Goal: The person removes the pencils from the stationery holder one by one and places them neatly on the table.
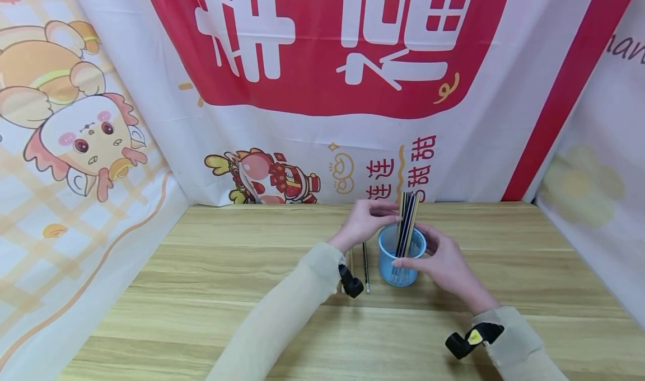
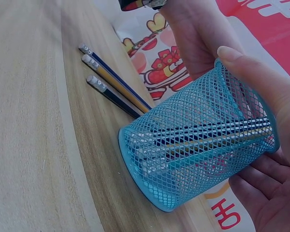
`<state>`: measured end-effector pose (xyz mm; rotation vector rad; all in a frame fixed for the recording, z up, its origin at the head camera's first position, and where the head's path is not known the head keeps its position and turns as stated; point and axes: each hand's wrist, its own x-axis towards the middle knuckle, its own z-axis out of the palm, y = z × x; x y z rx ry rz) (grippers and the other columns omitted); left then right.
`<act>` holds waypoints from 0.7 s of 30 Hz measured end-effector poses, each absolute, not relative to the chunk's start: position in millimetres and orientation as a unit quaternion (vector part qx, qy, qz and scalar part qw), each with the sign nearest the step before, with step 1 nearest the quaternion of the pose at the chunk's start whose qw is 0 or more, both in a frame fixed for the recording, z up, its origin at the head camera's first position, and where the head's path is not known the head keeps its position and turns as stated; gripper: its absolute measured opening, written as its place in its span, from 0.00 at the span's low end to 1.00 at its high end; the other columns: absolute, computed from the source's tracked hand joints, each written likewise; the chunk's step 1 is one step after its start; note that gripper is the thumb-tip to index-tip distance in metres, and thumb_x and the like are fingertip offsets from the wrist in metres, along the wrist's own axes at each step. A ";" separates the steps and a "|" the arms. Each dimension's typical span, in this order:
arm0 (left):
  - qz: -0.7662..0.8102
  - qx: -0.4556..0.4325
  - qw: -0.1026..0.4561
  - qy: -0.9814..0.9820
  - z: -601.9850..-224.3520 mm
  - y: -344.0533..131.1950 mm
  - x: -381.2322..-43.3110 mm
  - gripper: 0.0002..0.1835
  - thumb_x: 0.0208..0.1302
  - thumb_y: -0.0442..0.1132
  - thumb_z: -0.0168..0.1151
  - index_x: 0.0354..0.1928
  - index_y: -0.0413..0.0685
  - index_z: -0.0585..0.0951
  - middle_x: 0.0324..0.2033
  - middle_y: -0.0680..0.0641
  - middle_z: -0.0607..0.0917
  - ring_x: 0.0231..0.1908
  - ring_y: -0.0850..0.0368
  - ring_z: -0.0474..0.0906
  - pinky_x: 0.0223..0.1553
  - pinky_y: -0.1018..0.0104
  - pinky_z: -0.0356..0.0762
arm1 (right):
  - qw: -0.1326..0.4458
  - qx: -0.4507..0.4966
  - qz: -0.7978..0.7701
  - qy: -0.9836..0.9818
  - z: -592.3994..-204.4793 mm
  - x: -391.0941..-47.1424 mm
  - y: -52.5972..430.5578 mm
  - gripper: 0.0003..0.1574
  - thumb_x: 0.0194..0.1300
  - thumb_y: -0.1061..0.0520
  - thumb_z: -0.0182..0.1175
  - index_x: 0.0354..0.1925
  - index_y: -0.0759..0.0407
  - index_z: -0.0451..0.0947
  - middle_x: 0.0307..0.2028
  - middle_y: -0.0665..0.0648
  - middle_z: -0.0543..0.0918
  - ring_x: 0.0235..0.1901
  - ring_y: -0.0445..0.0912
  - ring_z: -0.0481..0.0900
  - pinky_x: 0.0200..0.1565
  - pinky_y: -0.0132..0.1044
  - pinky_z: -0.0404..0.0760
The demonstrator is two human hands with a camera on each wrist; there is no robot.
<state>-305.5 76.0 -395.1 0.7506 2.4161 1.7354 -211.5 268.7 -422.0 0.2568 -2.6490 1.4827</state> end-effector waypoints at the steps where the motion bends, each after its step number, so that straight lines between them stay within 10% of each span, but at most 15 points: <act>1: 0.567 0.244 0.039 0.786 -395.4 76.0 -305.1 0.17 0.61 0.41 0.75 0.52 0.52 0.87 0.38 0.60 0.89 0.38 0.70 0.83 0.41 0.75 0.82 | 0.047 0.084 0.487 -0.868 -422.2 -211.4 268.8 0.58 0.57 0.42 0.78 0.74 0.65 0.62 0.67 0.69 0.72 0.63 0.63 0.73 0.64 0.57 0.71; 21: 0.584 0.218 0.025 0.782 -398.1 79.1 -298.7 0.15 0.60 0.39 0.76 0.50 0.55 0.88 0.37 0.61 0.89 0.36 0.71 0.83 0.41 0.75 0.82 | 0.050 0.090 0.486 -0.868 -422.8 -211.5 268.6 0.57 0.58 0.44 0.77 0.74 0.65 0.62 0.67 0.69 0.72 0.63 0.62 0.73 0.64 0.56 0.71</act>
